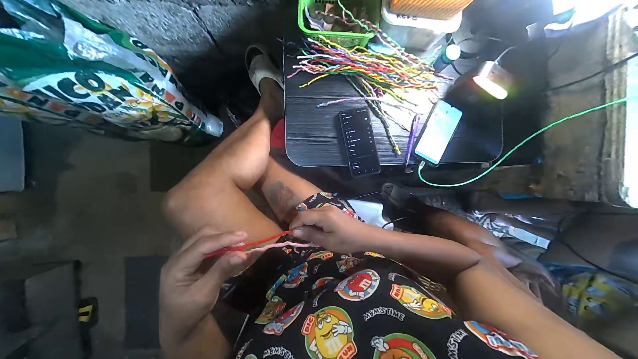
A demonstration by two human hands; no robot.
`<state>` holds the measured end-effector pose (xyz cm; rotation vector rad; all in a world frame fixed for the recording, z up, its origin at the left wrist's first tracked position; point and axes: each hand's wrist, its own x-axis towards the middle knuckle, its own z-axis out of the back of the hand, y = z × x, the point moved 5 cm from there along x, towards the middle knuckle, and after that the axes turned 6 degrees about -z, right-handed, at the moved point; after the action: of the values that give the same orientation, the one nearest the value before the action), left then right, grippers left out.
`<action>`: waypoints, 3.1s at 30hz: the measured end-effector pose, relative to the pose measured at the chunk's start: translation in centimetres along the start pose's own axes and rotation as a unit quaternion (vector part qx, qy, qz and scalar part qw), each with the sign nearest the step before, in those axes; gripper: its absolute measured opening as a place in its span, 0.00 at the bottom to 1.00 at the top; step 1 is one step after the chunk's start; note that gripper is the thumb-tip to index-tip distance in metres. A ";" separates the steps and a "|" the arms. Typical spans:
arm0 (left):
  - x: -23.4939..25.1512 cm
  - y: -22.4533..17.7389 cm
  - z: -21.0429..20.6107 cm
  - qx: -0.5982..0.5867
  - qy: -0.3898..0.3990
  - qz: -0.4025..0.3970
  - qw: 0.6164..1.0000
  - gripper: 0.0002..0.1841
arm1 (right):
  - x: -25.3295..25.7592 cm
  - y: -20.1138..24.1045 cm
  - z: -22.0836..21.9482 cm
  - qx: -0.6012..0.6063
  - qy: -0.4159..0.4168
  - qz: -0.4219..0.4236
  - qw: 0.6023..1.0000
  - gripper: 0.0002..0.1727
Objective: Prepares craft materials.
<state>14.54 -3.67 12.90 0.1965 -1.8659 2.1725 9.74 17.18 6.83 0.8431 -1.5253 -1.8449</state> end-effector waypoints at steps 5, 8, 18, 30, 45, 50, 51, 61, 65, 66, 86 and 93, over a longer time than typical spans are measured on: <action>0.2 0.3 0.7 -0.007 0.000 -0.020 1.000 0.09 | -0.2 -1.1 0.2 0.016 0.019 -0.009 1.000 0.17; 0.4 0.6 0.9 0.014 -0.013 -0.017 1.000 0.11 | -0.3 -0.7 -0.1 0.027 0.035 0.020 0.999 0.16; 0.3 1.5 1.9 0.086 -0.057 -0.022 0.994 0.08 | 0.1 0.2 -0.5 0.025 0.062 0.050 0.997 0.15; -1.1 4.3 7.9 -0.012 -0.202 0.010 0.979 0.03 | 0.1 -1.1 2.6 -0.076 0.094 -0.049 0.991 0.21; -0.7 9.0 9.0 -0.088 -0.487 0.126 0.860 0.13 | -2.3 -9.3 9.2 -0.312 -0.215 -0.226 0.898 0.19; -0.7 8.9 8.9 -0.033 -0.469 0.111 0.876 0.10 | -2.4 -10.0 9.7 -0.331 -0.254 -0.223 0.881 0.17; -0.7 8.9 8.9 -0.034 -0.470 0.113 0.875 0.10 | -2.5 -10.1 9.9 -0.334 -0.260 -0.222 0.878 0.18; -0.5 8.8 8.8 -0.053 -0.486 0.128 0.863 0.11 | -3.1 -12.5 11.3 -0.350 -0.323 -0.216 0.852 0.18; -0.5 8.1 8.2 -0.078 -0.472 0.110 0.871 0.12 | -2.8 -10.7 10.4 -0.353 -0.322 -0.199 0.855 0.16; -0.4 7.6 7.4 -0.103 -0.459 0.107 0.876 0.14 | -2.5 -10.0 9.9 -0.348 -0.318 -0.174 0.864 0.16; -2.2 7.0 -5.5 -0.333 -0.168 0.164 0.913 0.03 | 5.6 -0.2 -0.1 0.162 0.007 0.074 0.984 0.10; -2.2 5.7 -4.0 -0.096 -0.184 0.129 0.970 0.10 | 7.7 1.3 -1.3 -0.030 -0.109 0.050 0.992 0.14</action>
<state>15.24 -0.71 6.23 0.3560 -2.4150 2.2177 6.06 10.16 7.17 0.5427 -1.6033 -1.9484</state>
